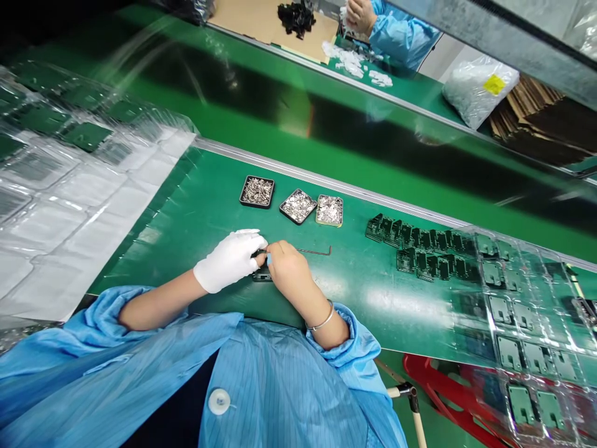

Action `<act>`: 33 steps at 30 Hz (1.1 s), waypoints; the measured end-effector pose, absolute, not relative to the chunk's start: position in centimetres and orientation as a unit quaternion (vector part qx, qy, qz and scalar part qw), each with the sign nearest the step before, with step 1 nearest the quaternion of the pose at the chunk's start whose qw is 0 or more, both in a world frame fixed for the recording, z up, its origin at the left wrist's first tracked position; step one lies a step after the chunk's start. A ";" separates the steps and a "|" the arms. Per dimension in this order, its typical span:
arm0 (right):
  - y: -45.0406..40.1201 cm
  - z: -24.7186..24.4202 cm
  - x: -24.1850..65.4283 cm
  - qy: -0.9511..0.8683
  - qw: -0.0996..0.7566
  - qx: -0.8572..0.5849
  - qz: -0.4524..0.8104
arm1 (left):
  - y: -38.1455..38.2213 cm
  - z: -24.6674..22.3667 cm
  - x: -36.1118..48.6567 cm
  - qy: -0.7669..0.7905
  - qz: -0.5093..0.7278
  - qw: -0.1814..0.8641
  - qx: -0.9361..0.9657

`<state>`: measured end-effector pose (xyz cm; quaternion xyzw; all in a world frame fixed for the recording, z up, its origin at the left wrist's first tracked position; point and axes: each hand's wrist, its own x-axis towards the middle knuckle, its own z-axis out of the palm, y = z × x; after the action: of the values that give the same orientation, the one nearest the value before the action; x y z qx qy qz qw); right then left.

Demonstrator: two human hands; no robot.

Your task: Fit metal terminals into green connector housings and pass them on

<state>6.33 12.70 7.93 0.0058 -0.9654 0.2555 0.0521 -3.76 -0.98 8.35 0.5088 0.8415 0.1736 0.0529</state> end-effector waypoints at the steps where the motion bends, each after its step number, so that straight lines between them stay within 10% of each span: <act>1: 12.8 8.0 6.3 -0.964 0.054 -0.003 0.259 | -1.1 8.3 -4.0 0.838 0.187 0.064 0.509; 7: 15.4 7.3 6.5 -0.956 0.053 -0.130 0.259 | -2.4 7.6 -5.1 0.817 0.344 0.103 0.452; 33: 18.4 5.6 7.8 -0.951 -0.060 -0.077 0.294 | -2.3 4.9 -3.7 0.815 0.311 0.142 0.468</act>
<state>7.81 18.35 5.62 -0.0771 -0.9507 0.2944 -0.0595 -3.69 -2.27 4.90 0.4683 0.8145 0.3114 0.1423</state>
